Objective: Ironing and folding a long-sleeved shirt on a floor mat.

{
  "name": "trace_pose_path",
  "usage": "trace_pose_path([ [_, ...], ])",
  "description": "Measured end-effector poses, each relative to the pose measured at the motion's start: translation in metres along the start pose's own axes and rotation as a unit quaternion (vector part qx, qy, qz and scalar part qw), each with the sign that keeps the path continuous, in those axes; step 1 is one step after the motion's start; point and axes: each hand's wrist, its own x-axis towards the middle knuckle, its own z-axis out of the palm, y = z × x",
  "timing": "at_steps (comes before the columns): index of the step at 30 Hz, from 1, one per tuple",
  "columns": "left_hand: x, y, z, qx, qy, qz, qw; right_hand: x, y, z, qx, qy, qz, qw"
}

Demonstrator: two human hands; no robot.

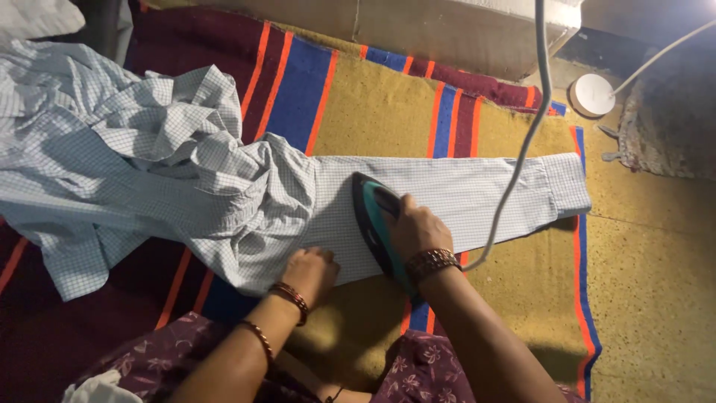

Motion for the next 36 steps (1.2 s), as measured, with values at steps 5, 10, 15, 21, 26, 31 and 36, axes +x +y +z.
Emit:
trace_pose_path([
  [5,0.017,0.021,0.051,-0.073,0.146,0.018,0.987,-0.004,0.031,0.002,0.000,0.032,0.064,0.997],
  [10,0.019,0.035,0.033,-0.084,0.180,0.042,0.979,0.012,0.046,-0.006,-0.010,0.053,0.109,0.993],
  [15,0.024,0.042,0.046,-0.069,0.155,0.060,0.984,0.033,0.059,-0.019,-0.010,0.067,0.123,0.990],
  [21,0.023,0.039,0.058,-0.052,0.147,0.071,0.985,0.061,0.082,-0.026,-0.016,0.081,0.124,0.989],
  [26,0.022,0.038,0.043,-0.051,0.089,0.066,0.993,0.071,0.109,-0.034,-0.012,0.074,0.141,0.987],
  [31,0.020,0.033,0.060,-0.037,0.209,0.089,0.973,0.060,0.143,-0.039,-0.027,0.068,0.175,0.982],
  [36,0.017,0.036,0.048,-0.021,0.276,0.093,0.956,0.062,0.177,-0.047,-0.036,0.075,0.211,0.974],
])
